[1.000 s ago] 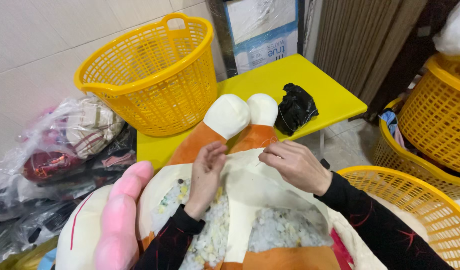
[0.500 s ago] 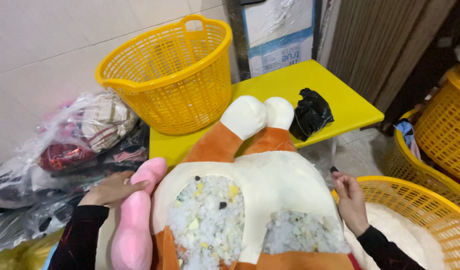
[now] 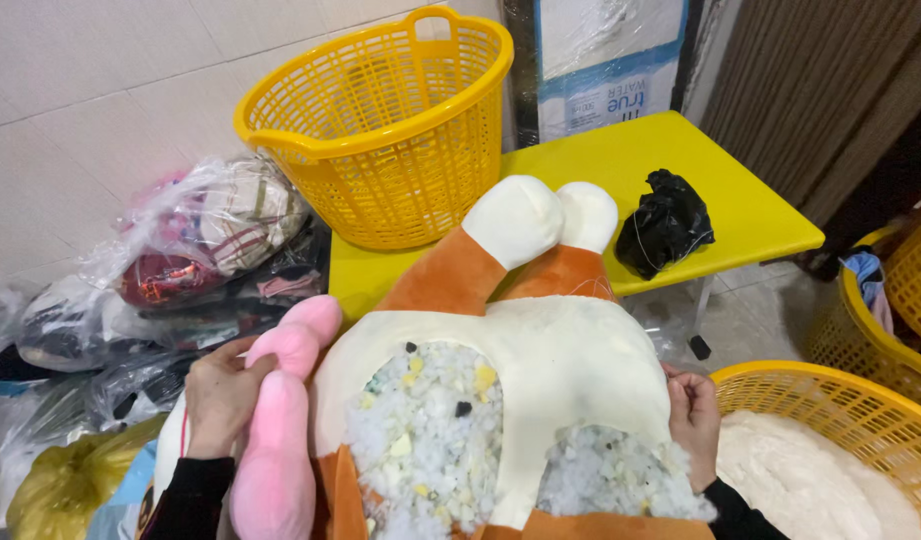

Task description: The person sits on the floor and sews the opening of a large plush toy using a needle and thread. They pull the thread through the fabric repeatedly to close the seam while holding the toy steady on their lap.

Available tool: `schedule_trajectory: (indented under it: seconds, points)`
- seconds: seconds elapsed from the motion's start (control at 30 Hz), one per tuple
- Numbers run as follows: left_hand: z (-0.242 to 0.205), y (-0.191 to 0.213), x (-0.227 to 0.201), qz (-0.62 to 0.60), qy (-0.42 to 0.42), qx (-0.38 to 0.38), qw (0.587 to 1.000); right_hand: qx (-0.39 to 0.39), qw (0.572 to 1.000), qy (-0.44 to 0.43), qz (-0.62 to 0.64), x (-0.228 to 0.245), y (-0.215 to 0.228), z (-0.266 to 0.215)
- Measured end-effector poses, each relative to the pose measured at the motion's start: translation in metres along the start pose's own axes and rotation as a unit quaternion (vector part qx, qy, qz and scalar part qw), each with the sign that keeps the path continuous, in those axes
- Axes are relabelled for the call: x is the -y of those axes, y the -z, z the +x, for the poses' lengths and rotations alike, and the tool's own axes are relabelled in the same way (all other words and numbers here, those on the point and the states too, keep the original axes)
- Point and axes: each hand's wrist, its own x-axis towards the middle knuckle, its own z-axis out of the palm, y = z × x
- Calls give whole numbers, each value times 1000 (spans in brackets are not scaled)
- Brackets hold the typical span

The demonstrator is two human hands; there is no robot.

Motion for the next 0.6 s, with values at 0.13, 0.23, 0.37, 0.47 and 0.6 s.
schedule_trajectory:
  seconds: [0.13,0.23,0.37,0.47,0.6]
  points:
    - [-6,23,2,-115,7,-40,992,14,999,12,48,8,-17,-7]
    - [0,38,21,-89,-14,-91,992,6,998,22,63,20,-41,-7]
    - [27,29,75,-17,-52,-105,993,67,995,64,-26,41,-89,-19]
    - [37,-2,117,75,-70,-99,990,98,987,80,-97,72,-100,-27]
    - [26,-9,146,0,27,-65,998,95,970,155,-163,109,-89,-2]
